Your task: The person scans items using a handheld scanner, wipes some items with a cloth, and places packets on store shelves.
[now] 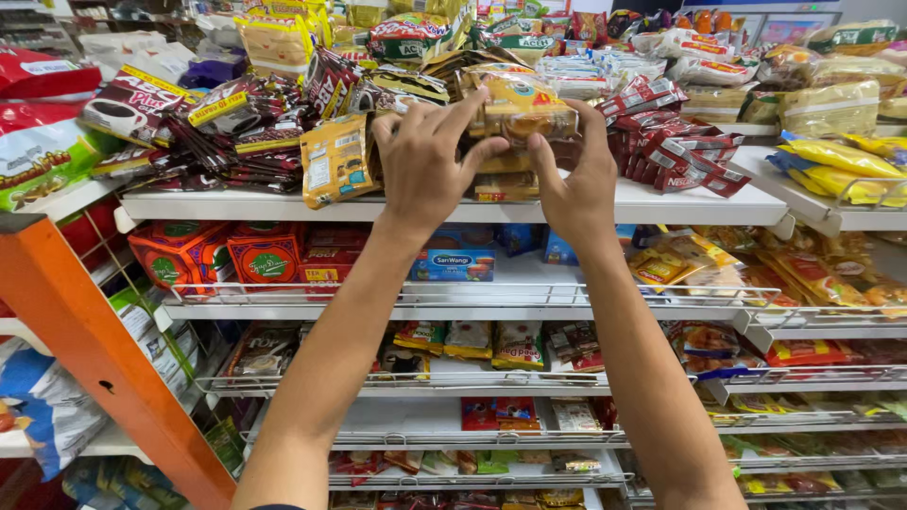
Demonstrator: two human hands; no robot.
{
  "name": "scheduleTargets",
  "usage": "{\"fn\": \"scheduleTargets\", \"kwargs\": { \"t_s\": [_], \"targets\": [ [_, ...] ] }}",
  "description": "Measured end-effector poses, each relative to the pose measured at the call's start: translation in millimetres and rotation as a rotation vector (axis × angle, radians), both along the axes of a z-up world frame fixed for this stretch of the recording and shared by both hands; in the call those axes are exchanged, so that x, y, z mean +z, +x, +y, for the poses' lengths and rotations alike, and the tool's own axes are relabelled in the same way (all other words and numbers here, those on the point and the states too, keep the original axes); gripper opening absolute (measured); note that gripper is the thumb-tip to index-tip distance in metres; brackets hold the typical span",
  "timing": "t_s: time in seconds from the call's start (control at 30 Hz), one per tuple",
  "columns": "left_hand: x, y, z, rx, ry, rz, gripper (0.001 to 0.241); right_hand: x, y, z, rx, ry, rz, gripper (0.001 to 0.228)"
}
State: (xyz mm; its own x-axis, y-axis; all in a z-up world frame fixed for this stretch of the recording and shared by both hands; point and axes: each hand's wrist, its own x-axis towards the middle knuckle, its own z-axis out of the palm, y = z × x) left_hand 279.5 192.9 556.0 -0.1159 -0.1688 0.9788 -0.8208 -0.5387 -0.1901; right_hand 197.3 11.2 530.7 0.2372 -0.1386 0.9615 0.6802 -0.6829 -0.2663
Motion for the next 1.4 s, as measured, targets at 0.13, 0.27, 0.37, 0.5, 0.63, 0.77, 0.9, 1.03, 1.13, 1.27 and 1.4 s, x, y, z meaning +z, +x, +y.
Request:
{"fn": "scheduleTargets", "kwargs": {
  "t_s": [0.13, 0.27, 0.37, 0.5, 0.63, 0.77, 0.9, 1.03, 1.13, 1.27, 1.4],
  "targets": [
    [1, 4, -4, 0.090, -0.045, -0.002, 0.056, 6, 5, -5, -0.106, 0.028, 0.018, 0.042],
    [3, 10, -15, 0.121, -0.051, -0.003, 0.050, 5, 20, -17, -0.063, 0.032, 0.013, 0.047],
    [7, 18, -22, 0.145, -0.050, 0.036, 0.048, -1, 33, -23, -0.094, -0.012, 0.043, 0.054],
    [6, 20, -25, 0.156, -0.052, 0.046, 0.048, -7, 43, -29, -0.019, 0.089, 0.225, 0.058],
    [2, 17, -24, 0.139, -0.044, 0.050, 0.047, -12, 49, -31, 0.128, 0.009, 0.219, 0.062],
    [1, 16, -24, 0.133, -0.037, 0.019, 0.040, -10, 54, -34, 0.132, -0.056, 0.241, 0.062],
    [-3, 16, -26, 0.192, -0.022, 0.078, 0.035, -6, 53, -35, 0.090, -0.126, 0.330, 0.058],
    [-5, 16, -31, 0.225, -0.043, 0.112, 0.035, -8, 47, -30, 0.023, -0.141, 0.268, 0.058],
    [-9, 11, -30, 0.190, -0.027, 0.113, 0.041, -11, 46, -22, -0.031, -0.090, 0.217, 0.063],
    [-21, -9, -37, 0.063, -0.022, 0.035, 0.047, -21, 40, -18, -0.072, -0.024, 0.024, 0.057],
    [-50, -44, -45, -0.123, 0.091, 0.025, 0.032, -51, 5, -26, -0.040, 0.030, -0.120, 0.043]
  ]
}}
